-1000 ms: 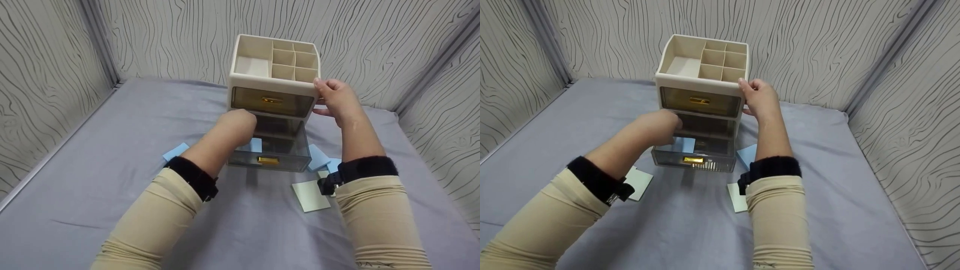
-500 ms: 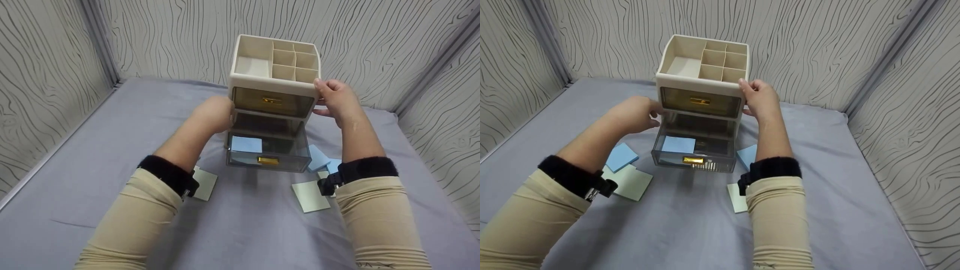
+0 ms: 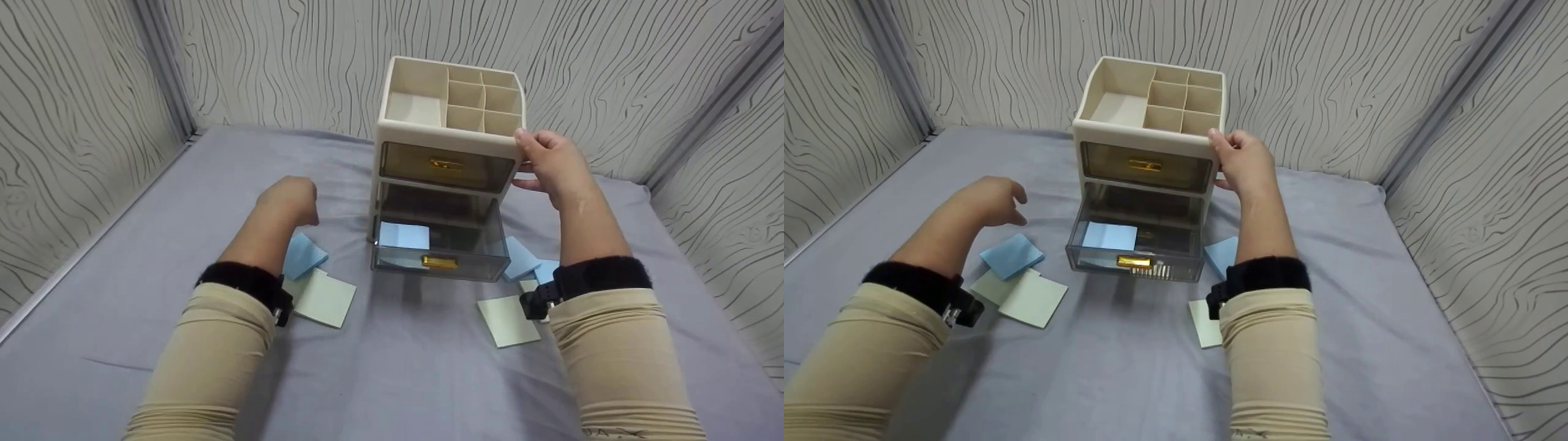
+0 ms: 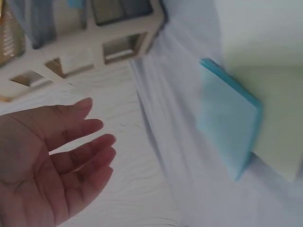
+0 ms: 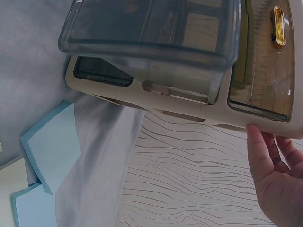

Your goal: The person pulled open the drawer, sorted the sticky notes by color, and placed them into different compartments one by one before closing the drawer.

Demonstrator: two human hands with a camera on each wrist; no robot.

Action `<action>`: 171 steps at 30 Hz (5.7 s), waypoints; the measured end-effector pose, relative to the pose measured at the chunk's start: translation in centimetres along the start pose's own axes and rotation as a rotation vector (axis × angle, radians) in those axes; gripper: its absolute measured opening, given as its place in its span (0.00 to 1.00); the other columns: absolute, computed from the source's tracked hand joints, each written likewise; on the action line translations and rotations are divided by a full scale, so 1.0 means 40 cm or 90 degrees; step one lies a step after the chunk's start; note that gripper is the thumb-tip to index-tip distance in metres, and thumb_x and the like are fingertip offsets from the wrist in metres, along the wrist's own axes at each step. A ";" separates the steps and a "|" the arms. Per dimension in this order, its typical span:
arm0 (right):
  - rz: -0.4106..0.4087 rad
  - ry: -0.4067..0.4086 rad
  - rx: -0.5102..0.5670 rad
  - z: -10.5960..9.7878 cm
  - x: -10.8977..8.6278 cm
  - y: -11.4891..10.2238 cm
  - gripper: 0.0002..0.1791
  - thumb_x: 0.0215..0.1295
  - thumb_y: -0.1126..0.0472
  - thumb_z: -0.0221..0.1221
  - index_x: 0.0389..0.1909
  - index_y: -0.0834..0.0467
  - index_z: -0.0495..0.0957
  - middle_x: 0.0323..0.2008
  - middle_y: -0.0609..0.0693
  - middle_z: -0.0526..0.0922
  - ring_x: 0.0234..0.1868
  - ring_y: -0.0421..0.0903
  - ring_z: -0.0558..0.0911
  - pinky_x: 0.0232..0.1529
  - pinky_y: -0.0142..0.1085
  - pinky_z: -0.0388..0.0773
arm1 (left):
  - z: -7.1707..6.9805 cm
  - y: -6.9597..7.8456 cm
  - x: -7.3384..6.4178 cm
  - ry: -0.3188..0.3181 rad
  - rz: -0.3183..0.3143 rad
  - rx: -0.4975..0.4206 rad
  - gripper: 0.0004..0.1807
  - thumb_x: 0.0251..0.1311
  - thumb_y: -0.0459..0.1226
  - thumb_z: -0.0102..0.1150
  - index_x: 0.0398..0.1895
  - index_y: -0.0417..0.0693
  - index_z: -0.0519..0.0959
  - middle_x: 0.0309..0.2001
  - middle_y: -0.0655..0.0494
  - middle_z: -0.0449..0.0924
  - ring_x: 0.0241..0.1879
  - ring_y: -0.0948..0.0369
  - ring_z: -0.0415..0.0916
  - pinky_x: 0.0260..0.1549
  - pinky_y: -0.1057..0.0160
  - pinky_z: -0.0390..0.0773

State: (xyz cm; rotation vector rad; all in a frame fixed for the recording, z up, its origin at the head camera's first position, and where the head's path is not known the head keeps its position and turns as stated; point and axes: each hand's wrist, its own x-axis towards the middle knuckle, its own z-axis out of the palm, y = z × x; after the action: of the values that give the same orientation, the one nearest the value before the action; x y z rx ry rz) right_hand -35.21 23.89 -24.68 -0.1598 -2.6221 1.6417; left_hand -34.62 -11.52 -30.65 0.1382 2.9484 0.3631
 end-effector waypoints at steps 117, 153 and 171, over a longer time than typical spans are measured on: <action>-0.005 0.006 0.010 0.013 0.000 -0.002 0.29 0.62 0.38 0.49 0.52 0.58 0.69 0.56 0.59 0.69 0.54 0.54 0.74 0.46 0.43 0.76 | -0.033 0.277 -0.028 0.046 0.242 -0.034 0.18 0.56 0.25 0.44 0.39 0.48 0.84 0.43 0.55 0.81 0.44 0.58 0.75 0.43 0.62 0.74; 0.003 0.005 0.014 0.012 0.001 0.001 0.29 0.61 0.37 0.48 0.51 0.56 0.69 0.54 0.58 0.69 0.54 0.53 0.73 0.47 0.43 0.76 | 0.057 0.329 0.007 -0.018 0.215 0.255 0.11 0.60 0.32 0.48 0.39 0.48 0.80 0.45 0.55 0.79 0.43 0.56 0.76 0.40 0.55 0.77; -0.001 0.006 0.015 0.008 0.000 0.000 0.29 0.61 0.37 0.48 0.51 0.56 0.69 0.56 0.59 0.68 0.55 0.53 0.73 0.46 0.42 0.76 | -0.001 0.316 0.001 0.069 0.229 0.102 0.07 0.60 0.39 0.53 0.34 0.47 0.79 0.36 0.55 0.79 0.37 0.57 0.76 0.40 0.57 0.76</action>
State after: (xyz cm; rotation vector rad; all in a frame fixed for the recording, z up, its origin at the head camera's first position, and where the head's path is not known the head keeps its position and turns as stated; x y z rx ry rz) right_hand -35.23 23.61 -24.83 -0.1656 -2.5947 1.6655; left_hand -33.78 0.71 -27.48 0.6951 3.0510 0.1822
